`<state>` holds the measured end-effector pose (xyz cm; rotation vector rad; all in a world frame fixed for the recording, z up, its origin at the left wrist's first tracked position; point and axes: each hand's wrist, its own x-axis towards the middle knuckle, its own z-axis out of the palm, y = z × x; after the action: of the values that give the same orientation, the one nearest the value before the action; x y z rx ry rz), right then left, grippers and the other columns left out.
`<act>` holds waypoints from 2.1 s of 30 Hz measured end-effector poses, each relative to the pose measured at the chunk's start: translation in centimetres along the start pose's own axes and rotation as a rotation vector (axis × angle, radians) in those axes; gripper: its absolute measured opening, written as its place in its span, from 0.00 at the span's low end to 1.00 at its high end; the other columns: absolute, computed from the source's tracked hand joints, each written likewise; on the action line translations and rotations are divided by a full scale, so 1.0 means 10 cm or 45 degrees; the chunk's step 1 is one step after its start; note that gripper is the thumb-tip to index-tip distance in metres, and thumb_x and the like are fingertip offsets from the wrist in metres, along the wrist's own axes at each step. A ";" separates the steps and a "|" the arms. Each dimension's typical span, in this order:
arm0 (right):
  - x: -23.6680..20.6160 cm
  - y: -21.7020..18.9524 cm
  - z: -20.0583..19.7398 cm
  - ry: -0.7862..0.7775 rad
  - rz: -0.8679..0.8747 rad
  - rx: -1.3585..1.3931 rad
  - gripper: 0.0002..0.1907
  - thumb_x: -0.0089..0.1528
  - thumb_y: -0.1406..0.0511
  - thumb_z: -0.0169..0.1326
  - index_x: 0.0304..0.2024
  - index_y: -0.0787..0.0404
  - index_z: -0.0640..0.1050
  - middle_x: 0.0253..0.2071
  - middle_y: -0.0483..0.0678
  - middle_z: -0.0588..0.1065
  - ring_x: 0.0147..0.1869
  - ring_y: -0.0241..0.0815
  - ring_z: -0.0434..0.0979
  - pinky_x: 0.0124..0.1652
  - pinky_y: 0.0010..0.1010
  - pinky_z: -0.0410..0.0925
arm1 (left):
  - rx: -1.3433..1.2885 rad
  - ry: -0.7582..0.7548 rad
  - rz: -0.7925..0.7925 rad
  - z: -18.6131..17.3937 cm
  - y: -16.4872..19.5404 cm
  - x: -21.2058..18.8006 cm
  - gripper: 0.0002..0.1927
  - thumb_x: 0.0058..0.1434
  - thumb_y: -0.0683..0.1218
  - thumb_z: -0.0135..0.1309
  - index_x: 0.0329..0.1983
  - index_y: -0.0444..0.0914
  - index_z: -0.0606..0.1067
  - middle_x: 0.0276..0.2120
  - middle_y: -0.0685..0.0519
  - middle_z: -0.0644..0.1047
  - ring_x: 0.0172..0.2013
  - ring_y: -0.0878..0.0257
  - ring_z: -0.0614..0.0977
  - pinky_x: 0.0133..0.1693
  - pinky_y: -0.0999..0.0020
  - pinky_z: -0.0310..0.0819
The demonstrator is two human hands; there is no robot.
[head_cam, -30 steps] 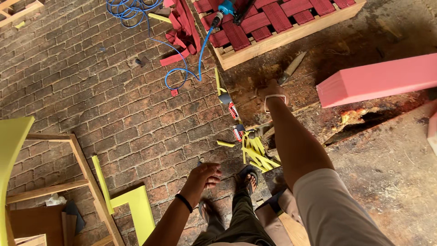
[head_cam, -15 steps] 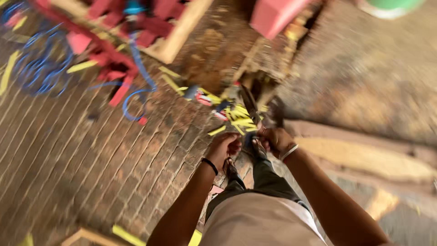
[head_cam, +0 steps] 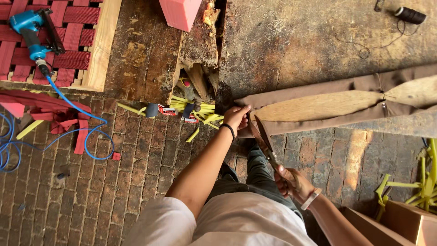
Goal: The person stretches brown fabric webbing along a long wooden furniture frame on a workbench and secures it with a pneumatic nail gun, working section by section along the frame. They cut the webbing with scissors, fold the fabric edge over, and press it flat as they fasten it in place.
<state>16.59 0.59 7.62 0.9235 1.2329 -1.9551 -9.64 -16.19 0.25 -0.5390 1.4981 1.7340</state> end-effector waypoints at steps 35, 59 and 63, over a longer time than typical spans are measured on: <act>1.24 -2.13 -0.33 0.391 -1.108 -2.287 0.24 0.66 0.46 0.49 0.53 0.53 0.79 0.44 0.47 0.80 0.49 0.44 0.79 0.44 0.34 0.75 | 1.299 0.674 1.067 -0.20 0.54 0.05 0.10 0.49 0.50 0.71 0.28 0.42 0.84 0.37 0.53 0.76 0.43 0.53 0.78 0.45 0.59 0.73; 1.62 -3.90 -0.01 -0.679 -1.459 -3.251 0.21 0.50 0.58 0.60 0.45 0.55 0.77 0.40 0.45 0.77 0.44 0.40 0.79 0.52 0.29 0.75 | 1.448 0.206 0.619 -0.45 -0.05 -0.23 0.14 0.55 0.53 0.63 0.41 0.43 0.82 0.39 0.47 0.82 0.42 0.49 0.83 0.45 0.55 0.77; 2.03 -3.89 0.42 -0.939 -1.105 -3.948 0.05 0.64 0.61 0.54 0.38 0.50 0.71 0.37 0.43 0.74 0.43 0.36 0.75 0.55 0.25 0.73 | 1.319 0.431 0.749 -0.46 -0.03 -0.37 0.07 0.54 0.52 0.63 0.32 0.47 0.85 0.32 0.49 0.82 0.37 0.49 0.83 0.40 0.53 0.77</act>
<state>-26.84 7.51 10.60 -1.7120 1.8855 0.9356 -7.91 -21.58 1.81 0.1975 2.6891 0.9881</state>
